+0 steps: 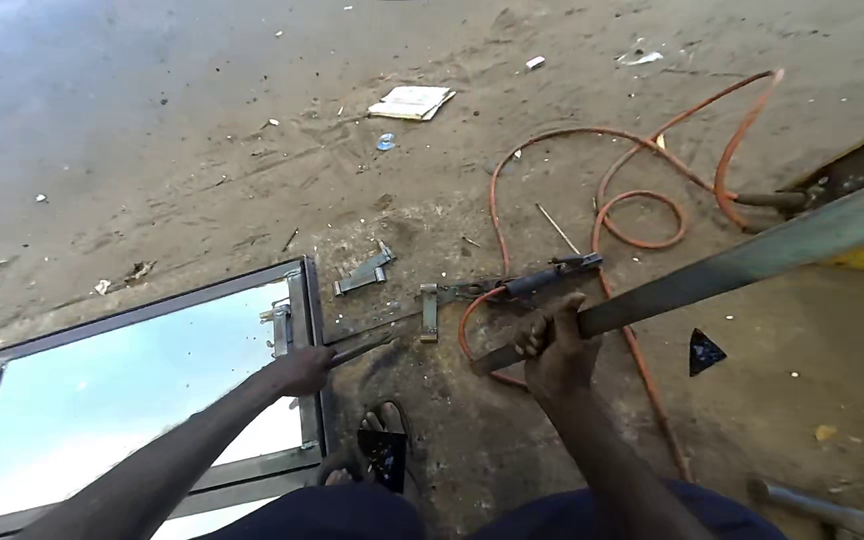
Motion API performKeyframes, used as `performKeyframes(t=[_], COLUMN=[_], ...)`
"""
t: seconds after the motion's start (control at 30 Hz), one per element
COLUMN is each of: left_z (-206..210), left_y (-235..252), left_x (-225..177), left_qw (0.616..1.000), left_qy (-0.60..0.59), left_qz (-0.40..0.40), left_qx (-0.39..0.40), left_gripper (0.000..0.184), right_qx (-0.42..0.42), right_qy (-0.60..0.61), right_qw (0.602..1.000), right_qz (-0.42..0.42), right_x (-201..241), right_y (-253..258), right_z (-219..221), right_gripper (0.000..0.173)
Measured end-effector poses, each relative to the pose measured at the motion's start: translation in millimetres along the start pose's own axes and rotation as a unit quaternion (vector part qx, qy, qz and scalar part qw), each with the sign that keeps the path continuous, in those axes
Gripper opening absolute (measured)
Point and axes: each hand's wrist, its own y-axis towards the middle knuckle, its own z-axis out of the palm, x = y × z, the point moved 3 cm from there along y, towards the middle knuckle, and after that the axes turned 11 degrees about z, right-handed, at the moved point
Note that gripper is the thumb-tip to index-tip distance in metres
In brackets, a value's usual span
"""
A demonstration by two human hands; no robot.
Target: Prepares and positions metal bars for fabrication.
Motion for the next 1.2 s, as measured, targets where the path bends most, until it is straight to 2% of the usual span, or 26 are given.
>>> performKeyframes(t=[0.2,0.27,0.33,0.4,0.5,0.57,0.67,0.8,0.93,1.0,1.07,1.13,1.2], left_z=[0.0,-0.9,3.7,7.9,10.4,14.9,36.1,59.7,68.7,68.8,68.3,66.5,68.5], left_y=[12.6,14.9,19.5,19.6,6.8,-5.3,-17.8,-25.2,-27.5,-28.0,-29.9,-30.8,-29.4], left_x=[-8.7,-13.9,-15.8,-18.7,-24.4,-21.9,-18.8,-14.8,-7.5,-6.0,-5.0,-2.4,1.2], left_qw=[1.0,0.999,0.998,0.994,0.982,0.964,0.932,0.916,0.909,0.91,0.915,0.921,0.929], left_qy=[-0.02,-0.029,-0.029,-0.043,-0.143,-0.244,-0.353,-0.396,-0.414,-0.412,-0.401,-0.385,-0.366], left_qz=[0.017,0.023,0.05,0.09,0.104,0.093,0.085,0.06,0.036,0.029,0.029,0.031,0.032], left_qx=[-0.008,-0.005,-0.017,-0.05,-0.067,-0.046,-0.015,0.012,0.028,0.036,0.038,0.04,0.036], left_gripper=[0.028,0.037,0.04,0.034,0.04,0.045,0.041,0.04,0.04,0.039,0.04,0.042,0.045], right_qx=[0.017,0.025,0.05,0.09,0.136,0.159,0.196,0.247,0.286,0.299,0.301,0.294,0.284], right_qy=[0.005,0.013,0.027,0.04,0.053,0.048,0.001,-0.014,-0.032,-0.066,-0.152,-0.321,-0.401], right_qw=[1.0,1.0,0.998,0.995,0.989,0.985,0.979,0.965,0.948,0.945,0.938,0.9,0.871], right_qz=[0.0,0.006,-0.001,-0.017,-0.031,-0.038,-0.055,-0.089,-0.134,-0.115,-0.08,-0.033,0.002], right_x=[-2.2,-1.0,1.8,5.8,11.0,12.0,16.9,25.9,38.6,23.8,-10.8,-33.0,-36.6], right_y=[4.4,4.0,4.6,7.5,9.9,12.4,9.6,7.5,15.5,20.5,25.1,25.4,21.8], right_z=[-1.4,-3.2,-5.9,-8.5,-13.8,-17.7,-19.8,-1.5,43.9,59.1,56.7,46.3,39.0], right_gripper=[0.042,0.041,0.044,0.048,0.053,0.058,0.064,0.062,0.06,0.057,0.051,0.042,0.039])
